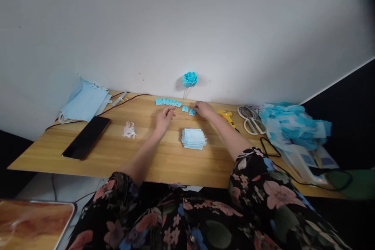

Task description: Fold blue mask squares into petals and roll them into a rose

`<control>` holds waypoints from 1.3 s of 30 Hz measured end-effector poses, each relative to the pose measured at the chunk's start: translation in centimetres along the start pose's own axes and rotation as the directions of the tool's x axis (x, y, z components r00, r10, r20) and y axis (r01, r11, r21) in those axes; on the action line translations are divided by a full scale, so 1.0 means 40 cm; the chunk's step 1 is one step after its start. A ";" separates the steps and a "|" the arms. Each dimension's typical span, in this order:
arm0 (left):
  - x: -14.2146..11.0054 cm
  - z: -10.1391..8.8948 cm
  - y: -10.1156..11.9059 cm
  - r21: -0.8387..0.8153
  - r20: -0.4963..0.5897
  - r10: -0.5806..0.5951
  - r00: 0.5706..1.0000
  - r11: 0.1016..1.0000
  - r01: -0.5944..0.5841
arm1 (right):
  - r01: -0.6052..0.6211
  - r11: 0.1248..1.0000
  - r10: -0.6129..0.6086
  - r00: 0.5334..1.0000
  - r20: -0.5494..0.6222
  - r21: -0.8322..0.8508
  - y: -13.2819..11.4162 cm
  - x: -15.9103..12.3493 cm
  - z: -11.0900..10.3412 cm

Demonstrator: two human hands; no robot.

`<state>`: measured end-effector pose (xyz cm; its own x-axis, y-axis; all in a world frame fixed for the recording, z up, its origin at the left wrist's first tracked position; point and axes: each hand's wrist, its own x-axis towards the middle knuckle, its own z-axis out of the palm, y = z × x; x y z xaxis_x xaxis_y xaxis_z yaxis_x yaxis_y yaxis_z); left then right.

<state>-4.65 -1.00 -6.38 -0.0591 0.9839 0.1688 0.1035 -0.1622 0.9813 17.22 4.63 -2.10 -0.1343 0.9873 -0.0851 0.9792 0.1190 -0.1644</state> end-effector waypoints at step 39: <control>-0.032 -0.018 0.047 -0.291 0.118 -0.192 0.974 0.931 0.219 | -0.318 0.824 0.372 0.928 -0.024 0.468 0.304 -0.266 -0.004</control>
<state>-5.10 -2.63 -4.70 0.0392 0.9986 -0.0352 -0.2059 0.0426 0.9776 30.59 -4.41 -3.04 0.2429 0.9630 -0.1167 0.7788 -0.2653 -0.5684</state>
